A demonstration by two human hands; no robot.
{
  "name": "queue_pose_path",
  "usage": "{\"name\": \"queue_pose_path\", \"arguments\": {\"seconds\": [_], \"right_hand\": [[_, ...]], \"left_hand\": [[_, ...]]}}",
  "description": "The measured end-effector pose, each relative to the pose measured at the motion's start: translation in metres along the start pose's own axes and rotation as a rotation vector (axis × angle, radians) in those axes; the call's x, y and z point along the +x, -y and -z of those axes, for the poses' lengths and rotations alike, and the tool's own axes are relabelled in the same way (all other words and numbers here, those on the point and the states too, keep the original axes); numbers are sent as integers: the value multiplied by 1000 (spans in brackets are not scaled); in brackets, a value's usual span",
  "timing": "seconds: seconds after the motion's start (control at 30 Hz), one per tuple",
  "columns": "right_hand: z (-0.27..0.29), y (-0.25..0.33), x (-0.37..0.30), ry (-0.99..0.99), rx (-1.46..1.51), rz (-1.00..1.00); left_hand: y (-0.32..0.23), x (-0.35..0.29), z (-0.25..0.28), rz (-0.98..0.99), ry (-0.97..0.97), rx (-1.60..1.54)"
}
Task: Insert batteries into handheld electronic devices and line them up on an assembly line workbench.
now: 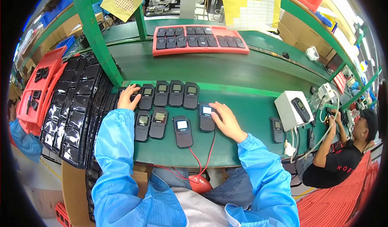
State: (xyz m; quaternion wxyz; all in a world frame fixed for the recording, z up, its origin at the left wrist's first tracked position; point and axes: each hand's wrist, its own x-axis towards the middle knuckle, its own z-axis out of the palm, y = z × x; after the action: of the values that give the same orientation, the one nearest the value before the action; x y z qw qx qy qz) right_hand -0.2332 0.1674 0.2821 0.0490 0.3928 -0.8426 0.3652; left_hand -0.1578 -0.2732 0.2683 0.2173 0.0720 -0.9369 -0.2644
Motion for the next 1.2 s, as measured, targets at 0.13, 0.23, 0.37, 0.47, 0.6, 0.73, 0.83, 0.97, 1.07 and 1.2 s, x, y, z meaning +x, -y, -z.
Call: {"name": "queue_pose_path", "arguments": {"seconds": [0.13,0.23,0.37,0.47,0.6,0.73,0.83,0.97,1.07,1.2], "right_hand": [[2,-2,3,-23,5,17],[5,-2,4,-27,-2,13],[8,3,0,0,-11,0],[7,3,-3,24,-12,-4],[-4,-5,2,24,-22,13],[5,-7,2,-10,-24,31],[2,-6,6,-16,-37,23],[-2,-6,3,2,-34,9],[-5,-4,2,3,-17,10],[-2,-13,-4,-15,-35,12]], "left_hand": [[-5,2,-2,-24,-16,23],[-8,4,-2,-25,-28,28],[-15,-2,3,-23,-30,-17],[-65,-13,42,-323,89,46],[-203,-21,158,-590,-254,6],[-194,-43,160,-569,-266,-372],[-188,-56,154,-547,-203,-427],[-186,-61,154,-568,-132,-488],[-189,-63,157,-581,-88,-519],[-183,-75,149,-591,-6,-588]]}}
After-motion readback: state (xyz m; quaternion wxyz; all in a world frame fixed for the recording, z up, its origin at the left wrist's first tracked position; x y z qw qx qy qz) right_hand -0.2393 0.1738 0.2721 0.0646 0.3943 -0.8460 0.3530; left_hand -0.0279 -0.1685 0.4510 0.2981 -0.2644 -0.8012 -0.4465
